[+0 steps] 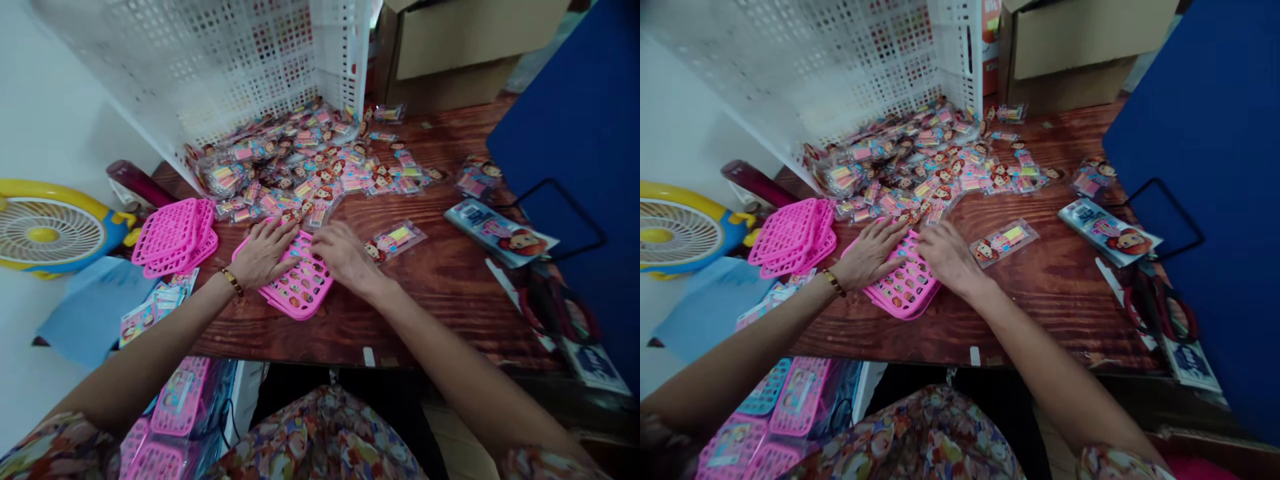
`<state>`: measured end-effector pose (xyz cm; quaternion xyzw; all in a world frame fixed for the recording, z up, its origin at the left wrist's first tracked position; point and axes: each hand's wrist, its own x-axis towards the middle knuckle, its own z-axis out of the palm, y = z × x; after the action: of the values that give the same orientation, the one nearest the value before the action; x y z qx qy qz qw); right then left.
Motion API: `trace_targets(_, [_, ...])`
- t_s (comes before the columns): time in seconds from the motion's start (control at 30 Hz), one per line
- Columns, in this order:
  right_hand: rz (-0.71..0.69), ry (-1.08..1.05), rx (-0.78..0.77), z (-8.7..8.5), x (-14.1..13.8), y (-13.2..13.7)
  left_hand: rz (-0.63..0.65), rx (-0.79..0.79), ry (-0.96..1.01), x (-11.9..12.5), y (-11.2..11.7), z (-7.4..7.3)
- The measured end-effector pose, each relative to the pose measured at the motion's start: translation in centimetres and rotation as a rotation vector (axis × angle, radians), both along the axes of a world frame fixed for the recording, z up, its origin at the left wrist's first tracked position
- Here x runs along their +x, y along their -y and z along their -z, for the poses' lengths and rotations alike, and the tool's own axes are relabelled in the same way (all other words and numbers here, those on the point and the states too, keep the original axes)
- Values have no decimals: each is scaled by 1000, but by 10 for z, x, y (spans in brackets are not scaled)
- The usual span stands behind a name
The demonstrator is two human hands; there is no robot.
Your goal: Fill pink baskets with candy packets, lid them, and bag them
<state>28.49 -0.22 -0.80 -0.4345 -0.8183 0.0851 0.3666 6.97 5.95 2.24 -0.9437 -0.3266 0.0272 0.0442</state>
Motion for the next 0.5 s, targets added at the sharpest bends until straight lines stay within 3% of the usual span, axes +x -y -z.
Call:
trace_targets(0.17, [-44, 69, 44, -4, -27, 55, -287, 66, 64, 17, 21, 4])
trace_targets(0.3, [-94, 92, 79, 9, -22, 61, -464, 71, 101, 25, 35, 6])
trace_targets(0.37, [-113, 61, 97, 15, -16, 56, -434, 17, 76, 17, 34, 3])
trace_targets(0.5, [-115, 7, 90, 19, -12, 52, -245, -186, -31, -12, 26, -9])
